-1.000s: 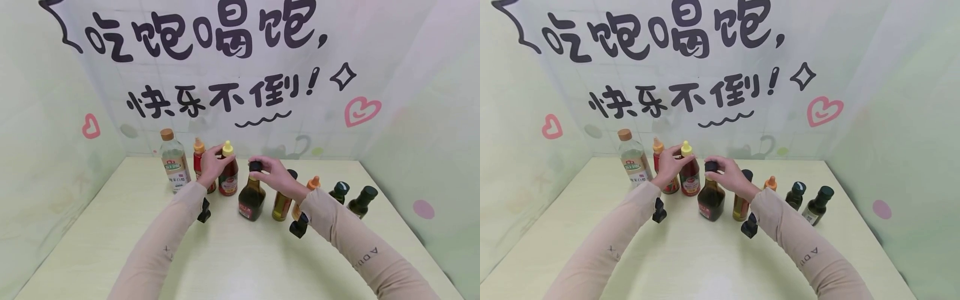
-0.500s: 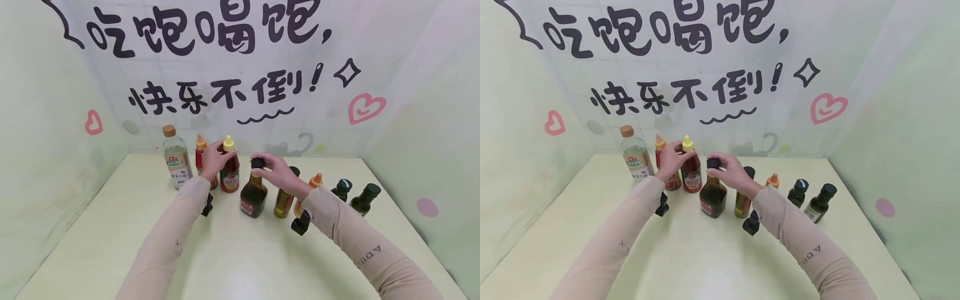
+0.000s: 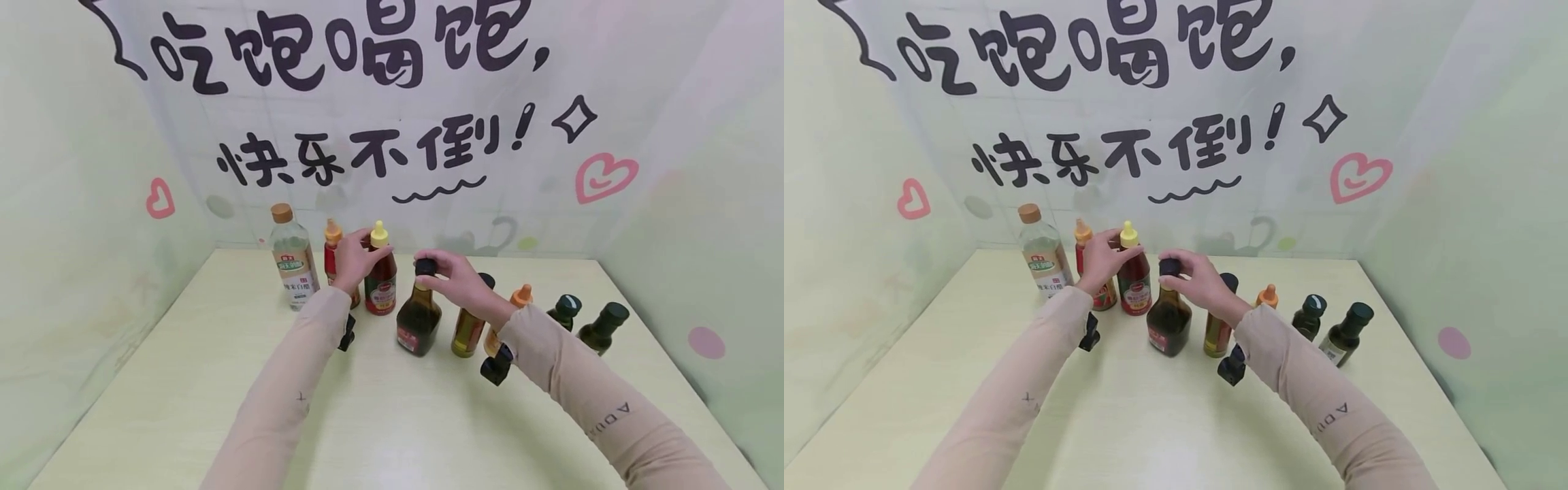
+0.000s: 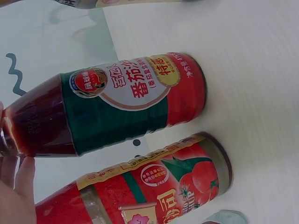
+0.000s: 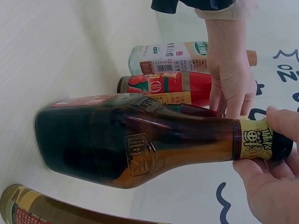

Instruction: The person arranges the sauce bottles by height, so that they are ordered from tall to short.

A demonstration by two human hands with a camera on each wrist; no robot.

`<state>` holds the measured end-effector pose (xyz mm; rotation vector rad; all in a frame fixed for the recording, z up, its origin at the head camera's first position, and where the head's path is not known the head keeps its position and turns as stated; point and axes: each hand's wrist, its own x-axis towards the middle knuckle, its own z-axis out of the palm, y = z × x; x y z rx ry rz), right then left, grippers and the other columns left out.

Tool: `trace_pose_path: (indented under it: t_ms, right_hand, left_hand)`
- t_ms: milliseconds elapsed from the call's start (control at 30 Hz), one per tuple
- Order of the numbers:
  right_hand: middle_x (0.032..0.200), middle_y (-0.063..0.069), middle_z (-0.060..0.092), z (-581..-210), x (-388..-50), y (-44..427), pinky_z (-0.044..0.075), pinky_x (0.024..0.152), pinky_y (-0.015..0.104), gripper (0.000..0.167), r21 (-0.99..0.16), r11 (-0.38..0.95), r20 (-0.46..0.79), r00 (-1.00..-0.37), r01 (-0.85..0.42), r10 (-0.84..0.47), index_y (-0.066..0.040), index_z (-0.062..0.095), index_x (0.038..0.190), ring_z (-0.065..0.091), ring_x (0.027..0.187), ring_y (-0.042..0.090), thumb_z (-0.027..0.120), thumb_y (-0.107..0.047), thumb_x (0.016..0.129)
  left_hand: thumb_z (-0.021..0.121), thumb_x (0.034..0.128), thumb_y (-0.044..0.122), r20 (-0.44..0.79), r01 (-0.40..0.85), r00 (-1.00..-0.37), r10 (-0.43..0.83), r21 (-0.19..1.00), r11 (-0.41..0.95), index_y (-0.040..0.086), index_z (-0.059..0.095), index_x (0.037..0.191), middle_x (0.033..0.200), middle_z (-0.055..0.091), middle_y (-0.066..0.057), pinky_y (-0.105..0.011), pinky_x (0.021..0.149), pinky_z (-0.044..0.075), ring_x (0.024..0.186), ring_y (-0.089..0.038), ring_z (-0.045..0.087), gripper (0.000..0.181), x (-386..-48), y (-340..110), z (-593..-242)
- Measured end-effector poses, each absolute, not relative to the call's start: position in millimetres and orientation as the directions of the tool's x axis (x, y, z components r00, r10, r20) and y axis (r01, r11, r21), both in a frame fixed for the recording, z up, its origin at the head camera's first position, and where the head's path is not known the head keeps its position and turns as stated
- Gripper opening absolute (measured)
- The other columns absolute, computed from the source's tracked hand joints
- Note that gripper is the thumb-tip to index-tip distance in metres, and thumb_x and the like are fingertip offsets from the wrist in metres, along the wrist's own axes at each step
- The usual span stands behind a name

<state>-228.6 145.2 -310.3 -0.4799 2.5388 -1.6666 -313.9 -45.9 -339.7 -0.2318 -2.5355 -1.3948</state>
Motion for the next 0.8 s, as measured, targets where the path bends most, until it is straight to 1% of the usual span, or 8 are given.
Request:
trace_pose_path:
  t_ms: [133, 400, 600, 800]
  right_hand:
    - [0.119, 0.011, 0.051, -309.9, -227.4, 144.5, 0.043, 0.087, 0.039, 0.035, -0.904, 0.369, 0.106, -0.951, -0.213, -0.29, -0.008, 0.052, 0.117, 0.049, 0.111, 0.023, 0.062, -0.011, 0.083]
    - [0.12, 0.011, 0.051, -304.2, -225.8, 145.0, 0.042, 0.088, 0.04, 0.036, -0.9, 0.392, 0.078, -0.956, -0.189, -0.284, -0.01, 0.051, 0.118, 0.05, 0.11, 0.023, 0.061, -0.013, 0.084]
    - [0.119, 0.013, 0.052, -299.6, -227.8, 145.2, 0.042, 0.087, 0.04, 0.037, -0.897, 0.409, 0.053, -0.959, -0.168, -0.279, -0.009, 0.052, 0.119, 0.052, 0.107, 0.023, 0.061, -0.012, 0.084]
    - [0.118, 0.014, 0.053, -297.3, -227.4, 141.6, 0.044, 0.086, 0.039, 0.036, -0.892, 0.429, 0.03, -0.965, -0.142, -0.259, -0.008, 0.053, 0.119, 0.054, 0.103, 0.024, 0.061, -0.009, 0.083]
  left_hand:
    - [0.072, 0.0731, 0.032, 0.278, 0.247, -0.96, 0.021, 0.813, 0.526, 0.011, 0.059, 0.115, 0.105, 0.062, -0.007, -0.032, 0.077, 0.048, 0.093, -0.018, 0.057, 0.049, -313.3, -46.0, -341.4]
    - [0.073, 0.0717, 0.032, 0.293, 0.25, -0.956, -0.008, 0.828, 0.502, 0.011, 0.06, 0.114, 0.105, 0.063, -0.006, -0.031, 0.077, 0.048, 0.092, -0.017, 0.058, 0.049, -314.1, -43.0, -341.9]
    - [0.073, 0.0724, 0.031, 0.276, 0.234, -0.961, -0.023, 0.853, 0.467, 0.012, 0.059, 0.115, 0.107, 0.062, -0.006, -0.032, 0.079, 0.048, 0.095, -0.017, 0.058, 0.049, -311.2, -40.5, -339.5]
    - [0.073, 0.0717, 0.031, 0.28, 0.233, -0.96, -0.032, 0.852, 0.469, 0.012, 0.06, 0.115, 0.106, 0.063, -0.006, -0.031, 0.078, 0.048, 0.094, -0.017, 0.058, 0.049, -311.1, -43.0, -342.2]
